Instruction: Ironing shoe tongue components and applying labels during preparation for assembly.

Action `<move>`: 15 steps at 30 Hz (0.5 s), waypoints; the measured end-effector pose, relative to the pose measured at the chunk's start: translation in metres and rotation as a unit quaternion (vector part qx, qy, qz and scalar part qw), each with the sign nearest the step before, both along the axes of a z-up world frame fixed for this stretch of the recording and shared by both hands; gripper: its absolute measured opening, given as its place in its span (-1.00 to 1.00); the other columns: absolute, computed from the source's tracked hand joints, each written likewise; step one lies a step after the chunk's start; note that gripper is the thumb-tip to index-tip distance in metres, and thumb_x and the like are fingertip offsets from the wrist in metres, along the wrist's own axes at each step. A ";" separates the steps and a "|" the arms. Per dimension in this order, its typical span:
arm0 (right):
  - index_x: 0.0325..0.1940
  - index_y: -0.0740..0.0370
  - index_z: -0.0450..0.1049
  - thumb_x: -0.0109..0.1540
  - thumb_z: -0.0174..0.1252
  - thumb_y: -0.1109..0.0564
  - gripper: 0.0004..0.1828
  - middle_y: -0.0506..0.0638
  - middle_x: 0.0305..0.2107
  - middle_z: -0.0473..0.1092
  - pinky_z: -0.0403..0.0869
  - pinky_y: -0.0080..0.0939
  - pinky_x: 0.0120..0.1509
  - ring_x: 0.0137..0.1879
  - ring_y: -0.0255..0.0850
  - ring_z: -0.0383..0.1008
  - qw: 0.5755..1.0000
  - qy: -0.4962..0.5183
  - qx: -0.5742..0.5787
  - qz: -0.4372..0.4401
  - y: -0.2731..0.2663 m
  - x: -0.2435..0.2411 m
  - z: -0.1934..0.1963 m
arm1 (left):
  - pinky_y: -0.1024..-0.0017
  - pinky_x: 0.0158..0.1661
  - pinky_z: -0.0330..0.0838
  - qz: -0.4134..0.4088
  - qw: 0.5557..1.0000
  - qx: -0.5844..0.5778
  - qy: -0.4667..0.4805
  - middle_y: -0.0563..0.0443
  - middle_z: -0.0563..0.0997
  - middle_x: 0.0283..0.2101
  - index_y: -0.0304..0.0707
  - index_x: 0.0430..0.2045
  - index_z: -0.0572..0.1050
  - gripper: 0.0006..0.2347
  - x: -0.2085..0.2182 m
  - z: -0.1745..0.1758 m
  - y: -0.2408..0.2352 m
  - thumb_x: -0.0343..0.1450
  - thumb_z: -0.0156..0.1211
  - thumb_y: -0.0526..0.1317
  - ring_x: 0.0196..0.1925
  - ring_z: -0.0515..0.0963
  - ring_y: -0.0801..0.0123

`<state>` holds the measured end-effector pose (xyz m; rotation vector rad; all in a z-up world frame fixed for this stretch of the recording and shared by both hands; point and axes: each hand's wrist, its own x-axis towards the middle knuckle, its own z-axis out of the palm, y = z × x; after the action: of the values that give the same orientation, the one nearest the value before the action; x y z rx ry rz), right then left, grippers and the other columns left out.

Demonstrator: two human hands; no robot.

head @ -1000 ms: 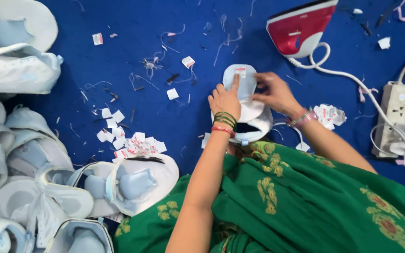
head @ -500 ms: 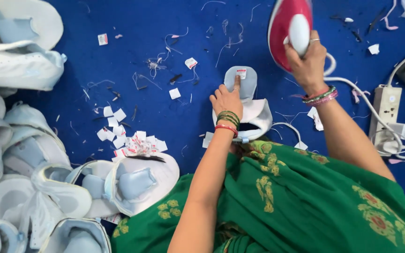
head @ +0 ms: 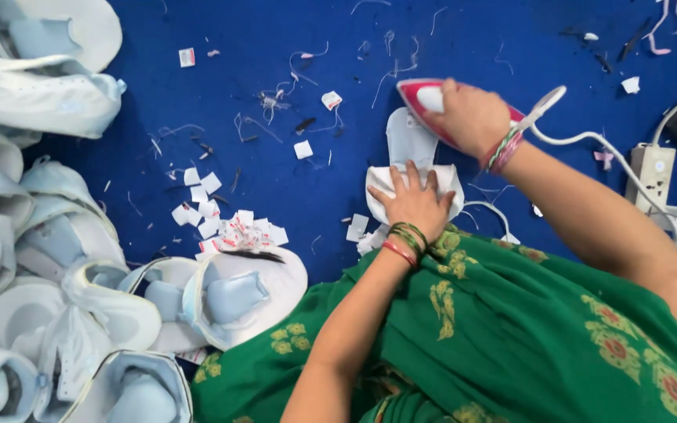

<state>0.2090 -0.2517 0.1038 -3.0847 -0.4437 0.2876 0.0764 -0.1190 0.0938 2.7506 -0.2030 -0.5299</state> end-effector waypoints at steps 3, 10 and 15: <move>0.13 0.40 0.41 0.33 0.15 -0.31 -0.32 0.25 -0.39 0.54 0.54 0.09 -0.31 -0.33 0.14 0.59 0.999 -0.027 0.011 -0.018 0.001 0.005 0.010 | -0.43 0.28 -0.07 0.019 0.999 -0.038 0.009 -0.30 0.18 0.47 0.02 0.23 0.43 -0.48 -0.006 -0.032 0.000 0.42 -0.05 0.19 0.51 0.04 -0.30; 0.10 0.38 0.39 0.29 0.14 -0.33 -0.31 0.25 -0.41 0.54 0.54 0.09 -0.34 -0.34 0.14 0.59 0.999 0.037 0.021 0.015 0.020 -0.014 0.017 | -0.28 0.30 0.01 0.029 0.993 -0.092 -0.063 -0.41 0.20 0.43 -0.03 0.19 0.48 -0.47 -0.008 -0.052 -0.005 0.39 0.02 0.19 0.48 0.08 -0.36; 0.04 0.32 0.42 0.31 0.12 -0.33 -0.38 0.23 -0.36 0.54 0.56 0.09 -0.30 -0.28 0.12 0.60 0.999 0.035 0.033 0.013 0.016 -0.007 0.013 | -0.28 0.30 -0.01 0.021 0.994 -0.087 -0.070 -0.43 0.21 0.41 -0.05 0.19 0.49 -0.46 -0.005 -0.048 -0.004 0.38 0.04 0.19 0.46 0.07 -0.38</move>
<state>0.2017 -0.2361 0.1165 -2.9954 -0.4808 0.3724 0.0715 -0.1229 0.0455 2.6155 -0.2131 -0.2943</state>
